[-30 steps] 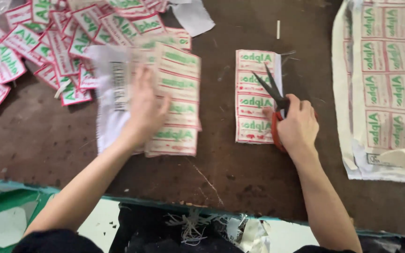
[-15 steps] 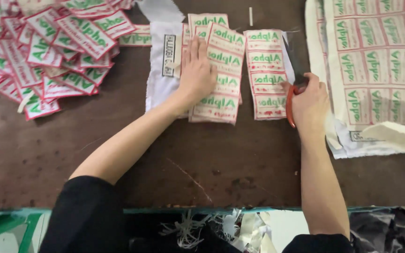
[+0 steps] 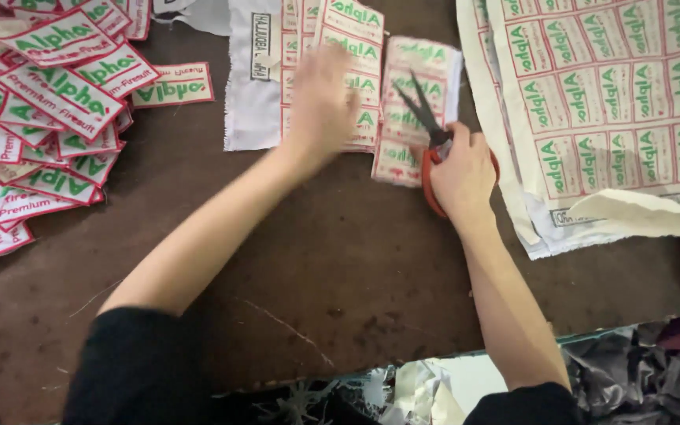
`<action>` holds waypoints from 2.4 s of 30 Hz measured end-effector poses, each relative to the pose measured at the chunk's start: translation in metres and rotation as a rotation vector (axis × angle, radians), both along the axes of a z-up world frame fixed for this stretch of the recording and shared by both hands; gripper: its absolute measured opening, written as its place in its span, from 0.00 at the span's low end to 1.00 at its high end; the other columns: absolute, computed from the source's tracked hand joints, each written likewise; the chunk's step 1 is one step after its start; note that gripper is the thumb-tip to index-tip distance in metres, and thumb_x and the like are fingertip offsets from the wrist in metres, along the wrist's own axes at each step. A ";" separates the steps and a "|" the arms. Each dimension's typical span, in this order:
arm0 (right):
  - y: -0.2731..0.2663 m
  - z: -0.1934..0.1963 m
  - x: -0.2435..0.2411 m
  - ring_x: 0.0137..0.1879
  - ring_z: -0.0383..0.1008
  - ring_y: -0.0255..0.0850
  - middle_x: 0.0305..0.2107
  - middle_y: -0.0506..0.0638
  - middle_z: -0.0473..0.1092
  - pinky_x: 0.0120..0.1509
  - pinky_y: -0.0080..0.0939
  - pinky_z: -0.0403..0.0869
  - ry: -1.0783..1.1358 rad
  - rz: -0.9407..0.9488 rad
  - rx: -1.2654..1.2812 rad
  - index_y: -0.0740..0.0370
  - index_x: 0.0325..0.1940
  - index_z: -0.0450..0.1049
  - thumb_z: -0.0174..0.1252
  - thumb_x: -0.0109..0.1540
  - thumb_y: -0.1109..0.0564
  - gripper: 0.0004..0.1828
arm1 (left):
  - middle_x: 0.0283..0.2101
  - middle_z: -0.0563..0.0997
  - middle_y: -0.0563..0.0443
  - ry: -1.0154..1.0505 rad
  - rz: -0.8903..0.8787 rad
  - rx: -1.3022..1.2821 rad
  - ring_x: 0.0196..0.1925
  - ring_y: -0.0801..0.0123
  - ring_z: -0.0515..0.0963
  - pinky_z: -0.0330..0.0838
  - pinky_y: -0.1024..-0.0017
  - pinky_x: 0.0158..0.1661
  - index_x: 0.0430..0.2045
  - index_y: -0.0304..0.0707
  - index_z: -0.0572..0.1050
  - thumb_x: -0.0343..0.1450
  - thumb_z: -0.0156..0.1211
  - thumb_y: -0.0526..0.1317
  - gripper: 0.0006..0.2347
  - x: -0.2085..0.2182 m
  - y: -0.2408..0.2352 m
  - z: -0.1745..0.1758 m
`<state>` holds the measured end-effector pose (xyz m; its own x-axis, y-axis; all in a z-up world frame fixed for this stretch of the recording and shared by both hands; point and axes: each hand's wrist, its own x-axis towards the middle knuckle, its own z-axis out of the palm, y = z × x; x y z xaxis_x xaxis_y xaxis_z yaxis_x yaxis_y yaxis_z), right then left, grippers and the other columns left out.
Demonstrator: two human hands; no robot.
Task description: Cutting individual fabric labels from a printed sheet using scissors at a workbench.
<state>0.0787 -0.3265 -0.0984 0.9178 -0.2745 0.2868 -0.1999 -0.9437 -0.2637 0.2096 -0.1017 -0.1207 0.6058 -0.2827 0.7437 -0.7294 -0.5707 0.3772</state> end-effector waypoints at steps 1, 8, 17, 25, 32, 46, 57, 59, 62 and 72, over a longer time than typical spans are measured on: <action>-0.002 -0.005 0.005 0.52 0.73 0.63 0.44 0.62 0.68 0.50 0.62 0.73 0.003 -0.006 0.005 0.56 0.63 0.69 0.64 0.62 0.31 0.35 | 0.60 0.72 0.30 0.003 -0.006 0.005 0.64 0.39 0.68 0.59 0.44 0.66 0.58 0.23 0.67 0.71 0.60 0.34 0.21 -0.029 -0.001 0.011; -0.006 0.011 -0.002 0.43 0.73 0.50 0.36 0.51 0.68 0.49 0.53 0.71 -0.172 0.024 0.121 0.56 0.60 0.70 0.68 0.63 0.39 0.30 | 0.49 0.76 0.37 -0.008 -0.102 0.417 0.55 0.42 0.72 0.63 0.46 0.56 0.42 0.34 0.76 0.73 0.55 0.53 0.18 -0.082 -0.016 -0.002; -0.017 0.008 -0.002 0.40 0.79 0.49 0.34 0.52 0.71 0.47 0.49 0.76 -0.329 -0.003 0.311 0.53 0.58 0.73 0.75 0.60 0.39 0.30 | 0.43 0.75 0.34 0.335 0.277 0.667 0.45 0.43 0.73 0.59 0.49 0.44 0.45 0.32 0.76 0.70 0.49 0.62 0.28 -0.041 -0.105 0.008; -0.027 0.002 0.007 0.35 0.78 0.43 0.32 0.48 0.70 0.42 0.43 0.77 -0.380 -0.011 0.302 0.52 0.58 0.74 0.77 0.58 0.41 0.30 | 0.40 0.81 0.37 0.711 0.195 0.363 0.46 0.38 0.81 0.63 0.50 0.42 0.42 0.33 0.66 0.64 0.59 0.42 0.17 -0.002 -0.103 0.006; -0.035 -0.006 0.006 0.36 0.78 0.45 0.32 0.50 0.71 0.41 0.42 0.77 -0.465 0.026 0.299 0.57 0.57 0.74 0.77 0.59 0.45 0.29 | 0.43 0.83 0.35 0.972 -0.306 -0.466 0.53 0.44 0.82 0.74 0.52 0.53 0.46 0.29 0.77 0.62 0.71 0.44 0.22 -0.064 -0.021 0.045; -0.040 -0.020 0.007 0.42 0.78 0.47 0.43 0.59 0.74 0.44 0.38 0.76 -0.263 0.189 0.304 0.61 0.64 0.70 0.76 0.64 0.56 0.28 | 0.47 0.81 0.33 1.526 -0.037 -1.659 0.48 0.48 0.84 0.80 0.47 0.48 0.53 0.26 0.70 0.74 0.57 0.35 0.15 -0.259 0.133 0.061; 0.003 0.010 -0.012 0.44 0.68 0.41 0.48 0.56 0.68 0.50 0.40 0.72 -0.270 0.269 0.260 0.67 0.67 0.65 0.72 0.64 0.60 0.31 | 0.69 0.69 0.45 1.203 -0.916 -1.670 0.69 0.54 0.70 0.67 0.49 0.66 0.70 0.39 0.59 0.76 0.60 0.51 0.29 -0.273 0.133 0.036; 0.006 0.012 -0.012 0.49 0.69 0.45 0.51 0.59 0.67 0.53 0.42 0.72 -0.266 0.290 0.266 0.69 0.67 0.65 0.73 0.64 0.61 0.32 | 0.72 0.64 0.46 1.122 -0.855 -1.541 0.71 0.53 0.69 0.69 0.48 0.66 0.72 0.42 0.54 0.77 0.60 0.52 0.31 -0.276 0.122 0.011; 0.010 0.011 -0.010 0.51 0.69 0.46 0.52 0.60 0.66 0.55 0.43 0.73 -0.246 0.315 0.270 0.71 0.68 0.65 0.75 0.64 0.65 0.33 | 0.73 0.62 0.45 1.025 -0.684 -1.313 0.71 0.52 0.69 0.70 0.50 0.66 0.71 0.41 0.54 0.76 0.62 0.56 0.33 -0.288 0.116 0.004; 0.083 0.097 -0.080 0.31 0.65 0.38 0.25 0.52 0.66 0.36 0.34 0.66 0.045 0.397 0.852 0.64 0.62 0.64 0.38 0.72 0.26 0.38 | 0.56 0.79 0.37 1.189 -0.128 -1.459 0.55 0.53 0.81 0.80 0.62 0.57 0.59 0.25 0.68 0.79 0.45 0.40 0.18 -0.267 0.096 0.035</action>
<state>-0.0012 -0.2431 -0.0019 0.9946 -0.0405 0.0952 0.0680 -0.4381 -0.8964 -0.0569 -0.0062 -0.0861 0.9459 0.0198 -0.3238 0.2341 0.6495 0.7235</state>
